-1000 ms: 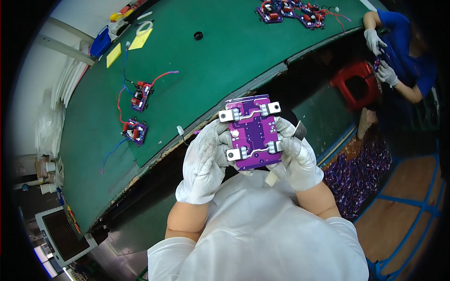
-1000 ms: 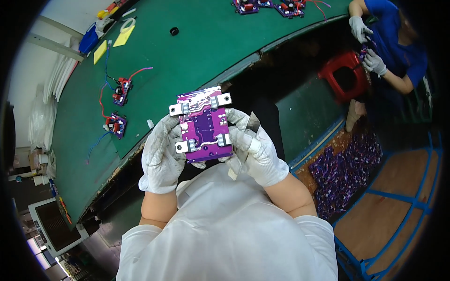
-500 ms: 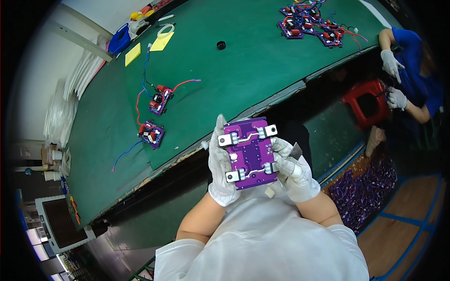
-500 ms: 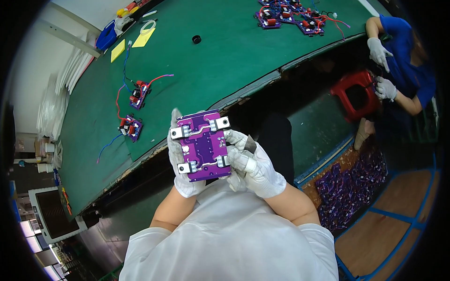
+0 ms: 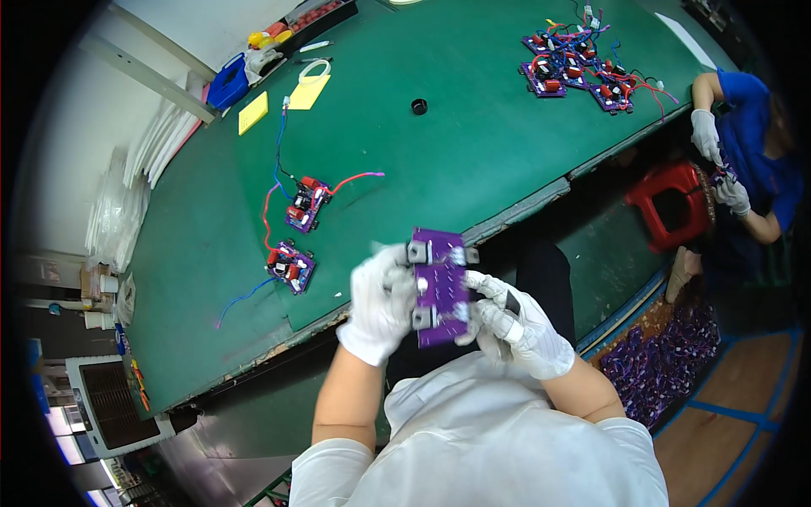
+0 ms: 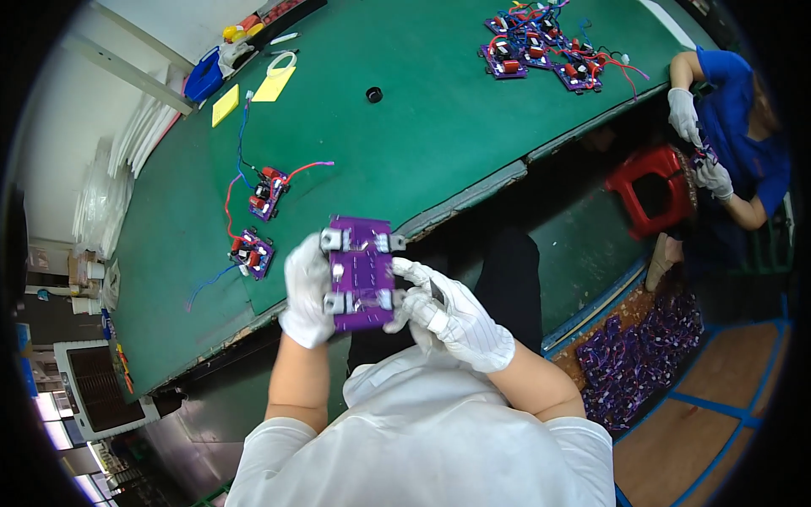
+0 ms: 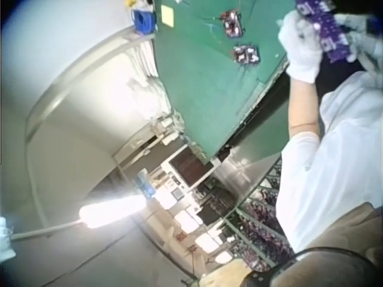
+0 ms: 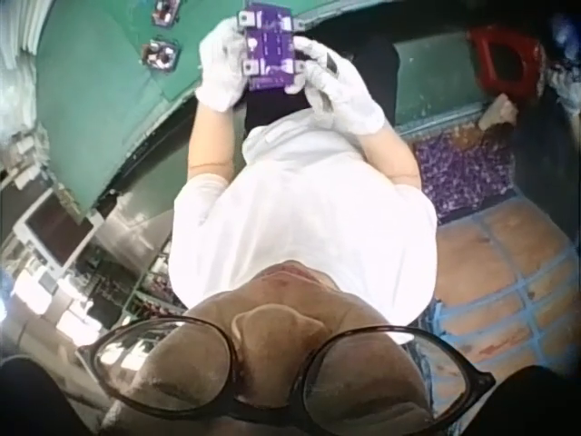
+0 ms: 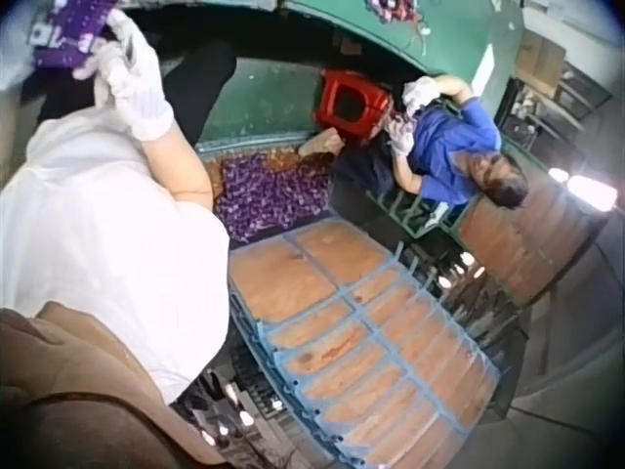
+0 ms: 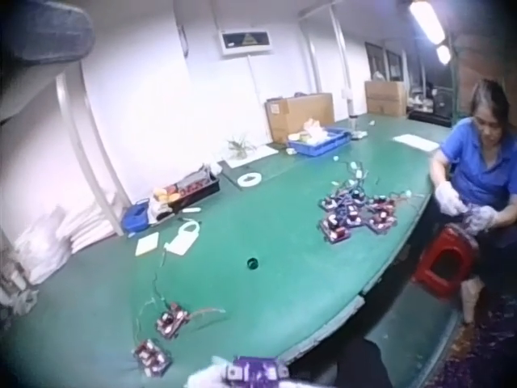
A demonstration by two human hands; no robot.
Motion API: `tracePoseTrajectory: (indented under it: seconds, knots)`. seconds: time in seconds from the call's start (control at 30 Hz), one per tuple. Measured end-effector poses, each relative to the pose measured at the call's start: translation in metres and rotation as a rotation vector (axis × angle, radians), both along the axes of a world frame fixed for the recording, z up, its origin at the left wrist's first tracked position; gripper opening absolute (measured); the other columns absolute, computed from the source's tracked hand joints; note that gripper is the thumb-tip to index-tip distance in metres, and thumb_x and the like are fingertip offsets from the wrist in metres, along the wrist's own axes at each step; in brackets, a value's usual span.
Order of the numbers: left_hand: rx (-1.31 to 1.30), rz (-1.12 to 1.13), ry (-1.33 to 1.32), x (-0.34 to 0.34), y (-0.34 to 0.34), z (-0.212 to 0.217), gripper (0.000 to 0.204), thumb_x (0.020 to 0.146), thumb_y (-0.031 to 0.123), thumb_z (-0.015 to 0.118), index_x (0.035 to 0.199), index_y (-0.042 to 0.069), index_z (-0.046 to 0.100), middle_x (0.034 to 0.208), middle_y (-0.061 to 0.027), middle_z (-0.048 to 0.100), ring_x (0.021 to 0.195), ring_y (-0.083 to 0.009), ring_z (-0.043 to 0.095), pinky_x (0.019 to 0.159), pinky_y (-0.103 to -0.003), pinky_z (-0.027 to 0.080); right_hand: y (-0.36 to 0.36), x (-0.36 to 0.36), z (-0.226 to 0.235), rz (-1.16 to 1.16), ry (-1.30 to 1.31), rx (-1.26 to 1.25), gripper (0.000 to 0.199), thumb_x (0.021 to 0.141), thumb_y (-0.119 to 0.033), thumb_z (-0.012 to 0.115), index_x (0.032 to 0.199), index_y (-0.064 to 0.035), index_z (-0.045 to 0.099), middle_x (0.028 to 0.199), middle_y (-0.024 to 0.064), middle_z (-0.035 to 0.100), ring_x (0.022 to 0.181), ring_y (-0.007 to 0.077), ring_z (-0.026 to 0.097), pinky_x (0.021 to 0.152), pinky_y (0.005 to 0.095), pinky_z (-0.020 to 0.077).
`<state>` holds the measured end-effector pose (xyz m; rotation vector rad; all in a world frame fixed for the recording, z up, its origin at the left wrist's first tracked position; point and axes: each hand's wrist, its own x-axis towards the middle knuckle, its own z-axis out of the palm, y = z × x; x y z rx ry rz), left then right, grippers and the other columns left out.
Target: The person assembles electronic components onto purple circuit board housings by hand, then organizes the assembled units on a workbench.
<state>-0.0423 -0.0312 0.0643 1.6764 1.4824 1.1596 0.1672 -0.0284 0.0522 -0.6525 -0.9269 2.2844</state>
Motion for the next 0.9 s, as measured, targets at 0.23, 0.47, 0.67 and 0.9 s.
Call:
tracePoseTrajectory:
  seconds: [0.23,0.47,0.67,0.9]
  knots:
    - [-0.608,0.151,1.232,-0.051,0.079,0.036,0.06,0.081,0.06,0.046,0.07,0.004,0.066,0.072,-0.0224,0.062,0.074,-0.0367,0.063,0.066,-0.045,0.048,0.012,0.069,-0.023,-0.225,-0.594,0.057,0.047,0.087,-0.026,0.052,0.123,0.0028,0.046,0.079,0.0108,0.061,0.045,0.0102,0.049,0.045,0.0231,0.0419]
    - [-0.463,0.239,1.501,-0.089,0.104,-0.003,0.062,0.085,0.057,0.044,0.083,0.0,0.065,0.079,-0.0246,0.063,0.078,-0.0413,0.061,0.068,-0.049,0.047,-0.066,0.225,-0.264,-0.654,-1.451,-0.022,0.047,0.085,-0.035,0.051,0.114,0.0017,0.054,0.099,0.0199,0.064,0.088,0.0336,0.062,0.073,0.0398,0.0494]
    - [-0.467,0.347,1.788,-0.165,0.169,-0.032,0.057,0.084,0.057,0.046,0.081,0.003,0.064,0.079,-0.0211,0.065,0.076,-0.0396,0.063,0.064,-0.049,0.048,-0.266,0.333,-0.368,-0.399,-1.805,-0.772,0.038,0.084,-0.028,0.049,0.111,-0.0021,0.057,0.101,0.0216,0.063,0.093,0.0351,0.061,0.078,0.0414,0.0501]
    - [-0.143,0.422,1.786,-0.154,0.166,-0.03,0.049,0.085,0.04,0.052,0.12,0.005,0.052,0.107,-0.0221,0.06,0.093,-0.0366,0.059,0.08,-0.044,0.047,-0.247,0.345,-0.383,-0.202,-1.805,-0.419,0.038,0.085,-0.018,0.044,0.121,-0.0123,0.054,0.127,0.0219,0.048,0.1,0.0364,0.059,0.082,0.0438,0.0491]
